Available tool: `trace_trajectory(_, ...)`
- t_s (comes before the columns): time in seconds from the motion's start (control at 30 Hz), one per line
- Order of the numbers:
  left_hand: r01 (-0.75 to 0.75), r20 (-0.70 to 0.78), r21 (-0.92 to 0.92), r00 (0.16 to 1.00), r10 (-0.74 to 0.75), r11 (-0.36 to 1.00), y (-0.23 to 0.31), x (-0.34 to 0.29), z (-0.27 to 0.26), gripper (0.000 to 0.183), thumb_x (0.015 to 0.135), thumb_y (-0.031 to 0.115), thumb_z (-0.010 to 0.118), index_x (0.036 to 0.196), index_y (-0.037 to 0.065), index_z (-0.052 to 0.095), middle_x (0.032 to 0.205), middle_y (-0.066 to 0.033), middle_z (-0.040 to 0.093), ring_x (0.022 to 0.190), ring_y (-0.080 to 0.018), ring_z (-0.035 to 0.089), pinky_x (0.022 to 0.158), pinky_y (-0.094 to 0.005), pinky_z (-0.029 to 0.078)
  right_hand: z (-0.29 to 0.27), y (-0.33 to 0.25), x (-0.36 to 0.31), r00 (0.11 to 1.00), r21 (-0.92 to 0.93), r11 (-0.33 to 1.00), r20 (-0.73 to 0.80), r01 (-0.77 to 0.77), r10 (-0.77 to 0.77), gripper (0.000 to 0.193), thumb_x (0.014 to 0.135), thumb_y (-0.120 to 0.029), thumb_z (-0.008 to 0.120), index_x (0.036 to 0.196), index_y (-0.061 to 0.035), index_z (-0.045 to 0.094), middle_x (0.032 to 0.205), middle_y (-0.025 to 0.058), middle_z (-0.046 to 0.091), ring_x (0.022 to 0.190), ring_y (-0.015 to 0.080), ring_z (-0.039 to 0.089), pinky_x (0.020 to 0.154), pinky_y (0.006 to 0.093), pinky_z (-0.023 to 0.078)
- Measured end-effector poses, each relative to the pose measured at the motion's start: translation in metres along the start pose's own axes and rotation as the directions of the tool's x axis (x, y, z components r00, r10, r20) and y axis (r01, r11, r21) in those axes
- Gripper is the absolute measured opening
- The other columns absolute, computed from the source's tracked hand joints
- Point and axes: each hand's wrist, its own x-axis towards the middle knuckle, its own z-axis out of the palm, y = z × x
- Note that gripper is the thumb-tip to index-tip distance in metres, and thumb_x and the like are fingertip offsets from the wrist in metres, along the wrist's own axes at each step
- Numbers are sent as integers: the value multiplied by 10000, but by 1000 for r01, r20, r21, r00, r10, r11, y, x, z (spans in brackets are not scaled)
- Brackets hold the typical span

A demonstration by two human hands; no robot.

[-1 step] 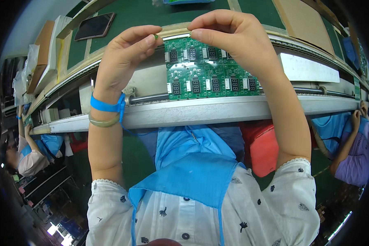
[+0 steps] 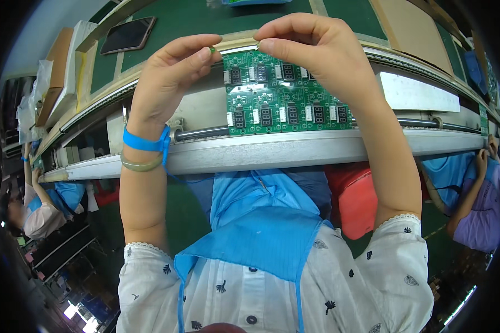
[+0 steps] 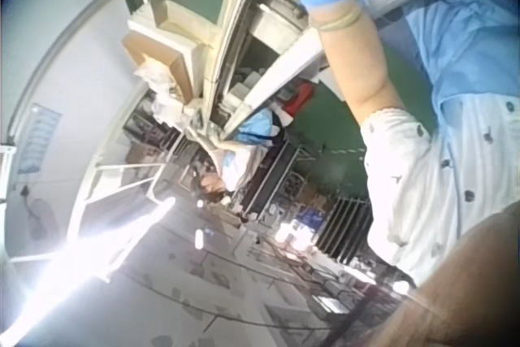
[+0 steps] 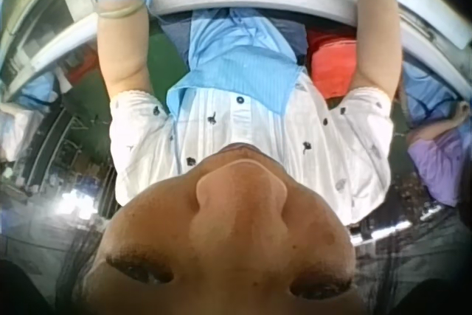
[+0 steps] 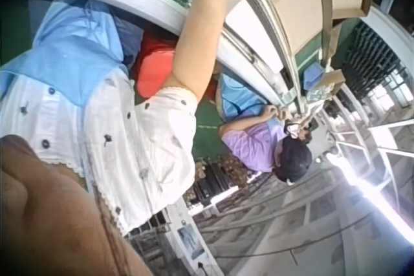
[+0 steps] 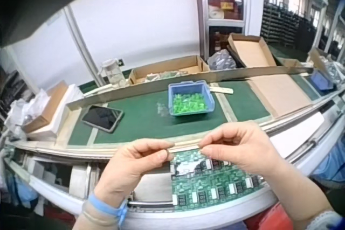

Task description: The person places small green electronic components onto a green circuit board, pressing each into place by hand. They repeatedly pick components from a nearby blue tray and insert them into designated slots on the board, working methodically across the surface.

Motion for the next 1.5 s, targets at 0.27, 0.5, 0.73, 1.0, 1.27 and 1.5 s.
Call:
trace_trajectory(0.27,26,56,22,998,-28,999,-8,2,-6,225,986,151,648,1177,32,652,1030,-66,716,917,-89,636,849,-235,520,4,9,6,1000,-42,999,-6,16,-16,240,905,-191,737,1080,-28,753,944,26,722,886,91,646,785,220,491)
trace_trajectory(0.5,29,86,-34,996,-26,999,-9,3,-10,197,992,168,640,1155,59,641,1068,-71,714,883,-75,626,816,-226,517,1,17,5,1000,-17,1000,-9,2,-2,236,911,-189,733,1088,-34,751,946,19,719,877,83,638,769,213,481)
trace_trajectory(0.73,63,32,-44,998,-62,997,-10,3,-12,213,960,161,681,1140,47,685,1037,-46,714,829,-64,595,786,-211,497,2,19,5,1000,-59,998,-5,21,-21,217,902,-192,743,1063,-47,759,898,-4,710,813,60,615,706,207,472)
trace_trajectory(1.0,43,-8,-4,999,-43,999,-10,2,-9,219,930,136,706,1126,38,708,988,-49,734,804,-52,600,782,-204,508,0,20,5,993,-287,951,22,116,-115,177,876,-137,722,1024,-47,761,891,3,718,794,82,625,704,242,494)
trace_trajectory(1.27,43,8,47,999,-44,998,-11,3,-8,194,913,110,714,1097,48,720,996,-63,749,791,-49,599,772,-201,511,0,17,4,982,-512,838,85,188,-168,197,840,-101,700,1028,-69,753,904,74,721,870,190,677,760,301,532)
trace_trajectory(1.5,43,-9,66,999,-42,997,-13,1,-9,187,910,119,722,1087,58,726,949,-3,716,789,-41,582,762,-195,490,1,15,3,955,-592,750,167,295,-244,223,817,-100,718,1036,-80,752,872,69,719,866,241,644,766,363,522)
